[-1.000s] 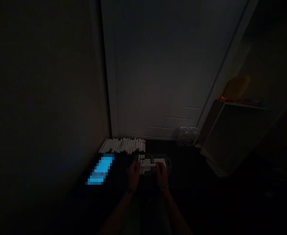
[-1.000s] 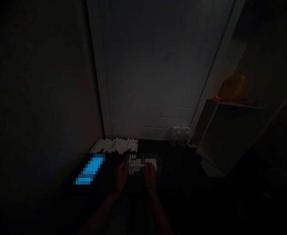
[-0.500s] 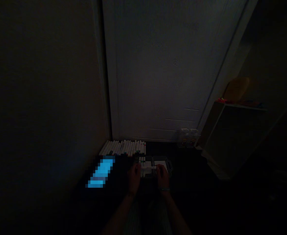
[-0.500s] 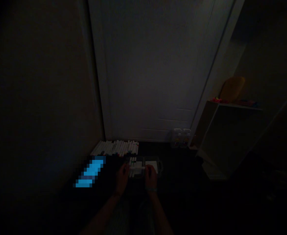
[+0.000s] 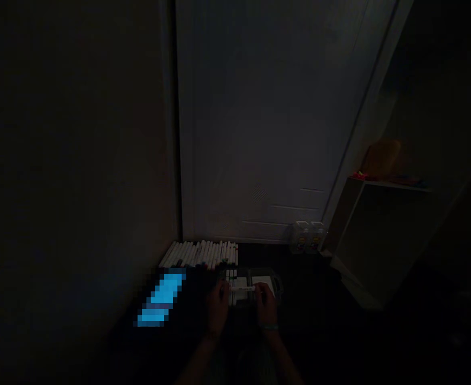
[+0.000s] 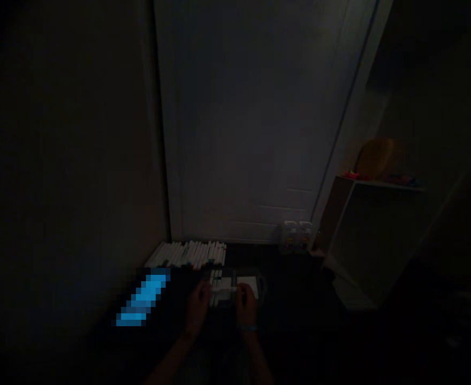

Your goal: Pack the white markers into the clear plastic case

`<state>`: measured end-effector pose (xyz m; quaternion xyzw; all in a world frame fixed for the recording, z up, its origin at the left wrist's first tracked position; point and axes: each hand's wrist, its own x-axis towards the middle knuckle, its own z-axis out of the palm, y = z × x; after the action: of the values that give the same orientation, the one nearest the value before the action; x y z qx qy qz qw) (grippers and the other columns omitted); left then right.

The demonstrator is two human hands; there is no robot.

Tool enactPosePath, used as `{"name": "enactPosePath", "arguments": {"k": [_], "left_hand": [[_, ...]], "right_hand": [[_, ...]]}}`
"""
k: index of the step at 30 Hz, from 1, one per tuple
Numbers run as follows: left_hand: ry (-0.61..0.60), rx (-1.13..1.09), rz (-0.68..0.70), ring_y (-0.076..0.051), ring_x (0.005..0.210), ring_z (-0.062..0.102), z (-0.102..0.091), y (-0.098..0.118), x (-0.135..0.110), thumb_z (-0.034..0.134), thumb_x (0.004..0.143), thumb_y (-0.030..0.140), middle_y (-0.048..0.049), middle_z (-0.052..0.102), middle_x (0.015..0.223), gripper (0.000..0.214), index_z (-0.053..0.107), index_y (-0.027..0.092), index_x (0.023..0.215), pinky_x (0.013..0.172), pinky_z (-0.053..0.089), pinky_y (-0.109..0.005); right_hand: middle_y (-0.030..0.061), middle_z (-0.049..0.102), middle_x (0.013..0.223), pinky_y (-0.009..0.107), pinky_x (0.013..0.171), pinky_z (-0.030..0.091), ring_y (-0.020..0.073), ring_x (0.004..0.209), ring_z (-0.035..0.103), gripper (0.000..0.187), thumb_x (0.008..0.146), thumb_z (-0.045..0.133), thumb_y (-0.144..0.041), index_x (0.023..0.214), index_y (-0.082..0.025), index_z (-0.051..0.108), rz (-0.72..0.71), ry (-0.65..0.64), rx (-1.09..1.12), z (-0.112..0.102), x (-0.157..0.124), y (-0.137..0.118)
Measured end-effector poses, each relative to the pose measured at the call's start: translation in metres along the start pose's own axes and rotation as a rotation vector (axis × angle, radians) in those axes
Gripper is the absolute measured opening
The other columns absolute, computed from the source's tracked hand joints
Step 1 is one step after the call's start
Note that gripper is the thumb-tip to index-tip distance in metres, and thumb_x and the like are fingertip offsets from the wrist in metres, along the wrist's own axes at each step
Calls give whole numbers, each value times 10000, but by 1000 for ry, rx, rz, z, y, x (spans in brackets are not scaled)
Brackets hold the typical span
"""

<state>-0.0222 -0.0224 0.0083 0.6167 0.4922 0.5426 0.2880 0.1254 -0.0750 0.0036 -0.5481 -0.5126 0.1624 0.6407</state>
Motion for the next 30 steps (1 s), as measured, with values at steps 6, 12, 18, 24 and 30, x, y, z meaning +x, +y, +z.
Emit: {"name": "enactPosePath", "arguments": {"k": [6,12,18,24,30], "left_hand": [[-2,-6,-4,-170,762,605,-1,0,0,404,815,443,-45,667,822,355,607,164,899,683,448,-246],[6,-6,-14,-176,776,599,-1,5,-1,408,805,441,-49,668,839,354,609,161,887,693,453,-250],[6,-15,-9,-171,744,593,-2,7,-1,389,815,451,-39,657,799,358,600,165,856,682,449,-250],[12,-13,-8,-157,681,580,-1,5,0,413,794,468,-28,646,727,357,604,167,792,627,443,-233],[13,-4,-16,-144,632,554,-1,8,-1,410,798,492,-24,638,700,387,610,160,798,590,421,-222]], "right_hand": [[54,630,912,269,761,429,180,851,580,255,883,409,-364,949,-189,582,0,3,-1,0,0,-1],[50,635,878,255,730,430,174,819,584,256,878,413,-363,926,-187,593,-21,1,-10,-1,-1,-5],[58,633,893,265,740,431,180,832,582,267,882,407,-365,938,-181,591,-4,-5,-21,-2,0,-5],[52,629,878,259,730,426,175,818,579,266,884,404,-369,937,-180,584,-18,-5,-24,-2,0,-4],[47,630,826,247,683,426,170,766,577,292,870,418,-407,894,-175,594,-7,-5,-26,-2,0,-6]]}}
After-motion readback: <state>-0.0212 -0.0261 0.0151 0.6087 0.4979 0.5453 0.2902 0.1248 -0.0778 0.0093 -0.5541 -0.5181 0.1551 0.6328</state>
